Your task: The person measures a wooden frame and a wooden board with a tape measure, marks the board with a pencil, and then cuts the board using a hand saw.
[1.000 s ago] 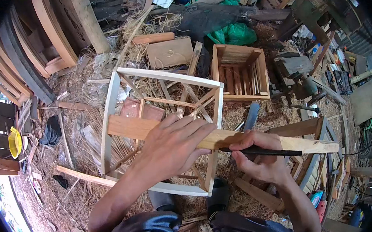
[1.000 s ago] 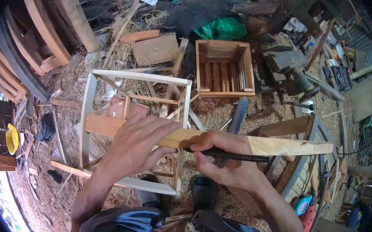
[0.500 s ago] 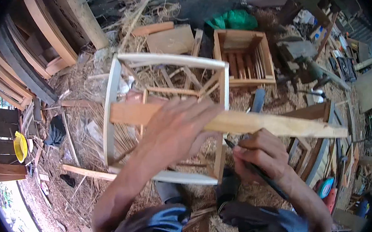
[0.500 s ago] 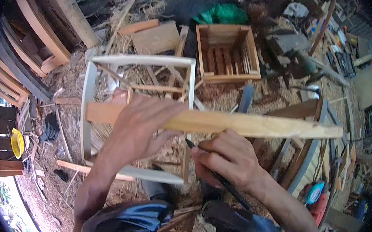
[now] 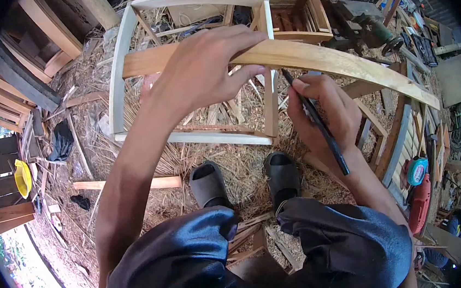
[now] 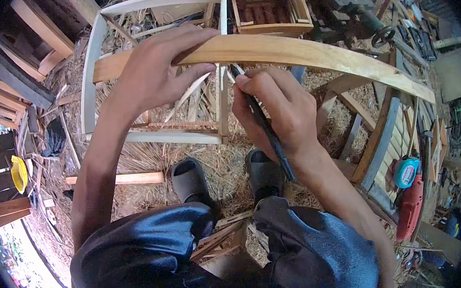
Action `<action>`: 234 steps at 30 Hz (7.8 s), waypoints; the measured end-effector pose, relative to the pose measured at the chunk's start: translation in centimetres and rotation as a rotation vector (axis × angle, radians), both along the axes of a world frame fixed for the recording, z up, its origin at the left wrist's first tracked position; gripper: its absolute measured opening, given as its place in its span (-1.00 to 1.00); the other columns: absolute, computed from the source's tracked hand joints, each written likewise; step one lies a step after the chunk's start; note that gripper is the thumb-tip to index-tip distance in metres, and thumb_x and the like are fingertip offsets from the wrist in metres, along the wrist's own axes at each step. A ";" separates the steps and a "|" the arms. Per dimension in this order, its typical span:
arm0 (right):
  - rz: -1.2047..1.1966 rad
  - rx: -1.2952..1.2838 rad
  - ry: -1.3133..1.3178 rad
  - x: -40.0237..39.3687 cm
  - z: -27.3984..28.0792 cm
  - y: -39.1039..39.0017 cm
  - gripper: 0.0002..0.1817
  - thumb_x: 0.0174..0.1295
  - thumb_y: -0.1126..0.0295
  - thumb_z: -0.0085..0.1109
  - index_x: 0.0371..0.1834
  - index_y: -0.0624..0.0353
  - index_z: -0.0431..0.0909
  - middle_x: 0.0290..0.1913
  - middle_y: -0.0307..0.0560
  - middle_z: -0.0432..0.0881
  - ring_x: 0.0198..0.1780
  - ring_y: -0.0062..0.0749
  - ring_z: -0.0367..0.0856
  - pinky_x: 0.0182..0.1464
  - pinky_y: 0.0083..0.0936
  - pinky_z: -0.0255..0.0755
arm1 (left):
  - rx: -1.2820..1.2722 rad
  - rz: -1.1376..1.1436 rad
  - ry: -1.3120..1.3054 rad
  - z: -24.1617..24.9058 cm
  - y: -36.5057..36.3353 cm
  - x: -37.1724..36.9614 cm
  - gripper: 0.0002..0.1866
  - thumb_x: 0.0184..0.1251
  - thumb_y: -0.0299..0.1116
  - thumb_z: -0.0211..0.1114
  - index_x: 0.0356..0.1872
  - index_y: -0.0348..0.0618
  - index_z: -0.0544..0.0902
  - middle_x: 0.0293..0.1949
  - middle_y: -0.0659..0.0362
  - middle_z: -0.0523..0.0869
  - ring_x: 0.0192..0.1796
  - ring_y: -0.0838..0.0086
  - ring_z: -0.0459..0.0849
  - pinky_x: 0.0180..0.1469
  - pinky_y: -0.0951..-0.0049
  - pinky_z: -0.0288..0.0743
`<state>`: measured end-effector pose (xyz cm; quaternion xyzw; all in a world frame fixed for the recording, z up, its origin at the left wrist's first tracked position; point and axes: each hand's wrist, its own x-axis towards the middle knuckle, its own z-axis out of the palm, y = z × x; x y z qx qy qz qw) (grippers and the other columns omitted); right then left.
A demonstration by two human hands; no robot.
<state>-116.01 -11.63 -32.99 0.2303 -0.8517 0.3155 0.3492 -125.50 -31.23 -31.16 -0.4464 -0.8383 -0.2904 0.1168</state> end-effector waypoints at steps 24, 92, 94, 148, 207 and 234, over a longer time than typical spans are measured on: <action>0.002 0.186 -0.001 -0.4 0.0 -0.4 -0.80 -0.01 0.65 0.36 -0.37 0.26 0.51 -0.32 0.01 0.67 -0.32 -0.23 0.68 -0.27 -0.48 0.53 | -0.059 -0.032 -0.024 -0.2 -0.2 -0.7 -0.55 0.15 -0.22 0.37 0.06 -0.17 0.63 0.01 0.01 0.67 0.00 0.07 0.64 0.04 0.24 0.50; 0.302 -0.405 -0.748 -5.2 4.1 2.4 -0.90 0.10 0.50 0.26 -0.45 0.25 0.52 -0.45 -0.34 0.57 -0.41 -0.82 0.42 -0.38 -0.77 0.27 | -0.033 -0.023 -0.098 0.6 -0.2 -0.7 -0.47 -0.01 -0.33 0.45 0.08 -0.19 0.61 -0.05 -0.05 0.69 0.00 0.06 0.65 0.05 0.21 0.50; 0.295 -0.377 -0.735 -5.2 4.1 2.3 -0.89 0.10 0.50 0.26 -0.46 0.25 0.51 -0.45 -0.35 0.57 -0.40 -0.81 0.42 -0.37 -0.77 0.28 | -0.047 -0.032 -0.102 0.7 -0.1 -0.7 -0.47 -0.01 -0.34 0.45 0.08 -0.20 0.61 -0.05 -0.05 0.69 0.00 0.06 0.65 0.06 0.21 0.50; 0.260 -0.534 -1.537 -14.2 6.0 5.7 -0.75 0.38 0.29 0.14 -0.19 0.33 0.50 -0.50 -0.21 0.59 -0.45 -0.71 0.48 -0.42 -0.59 0.39 | -0.219 -0.038 -0.378 3.2 1.8 -3.8 -0.55 0.20 -0.06 0.33 -0.02 -0.19 0.63 -0.23 0.19 0.67 -0.20 0.46 0.63 -0.10 0.49 0.46; 0.190 0.439 -0.629 -6.0 8.2 3.5 -0.44 -0.02 0.65 0.09 0.18 0.33 0.41 -0.04 0.17 0.59 0.02 0.08 0.51 0.11 -0.09 0.37 | 0.222 0.672 -0.034 6.1 -7.1 -0.5 -0.67 0.14 -0.37 0.32 -0.05 -0.19 0.62 -0.06 -0.01 0.65 0.02 0.12 0.60 0.10 0.20 0.43; 0.377 0.522 -0.587 -3.2 7.4 5.3 -0.33 -0.09 0.53 0.22 0.24 0.31 0.42 0.22 0.20 0.45 0.23 0.04 0.42 0.27 0.02 0.31 | 0.866 0.905 -1.019 1.8 -11.4 6.8 -0.84 0.18 -0.48 0.36 -0.29 -0.31 0.58 -0.45 0.19 0.63 -0.42 0.59 0.57 -0.35 0.58 0.45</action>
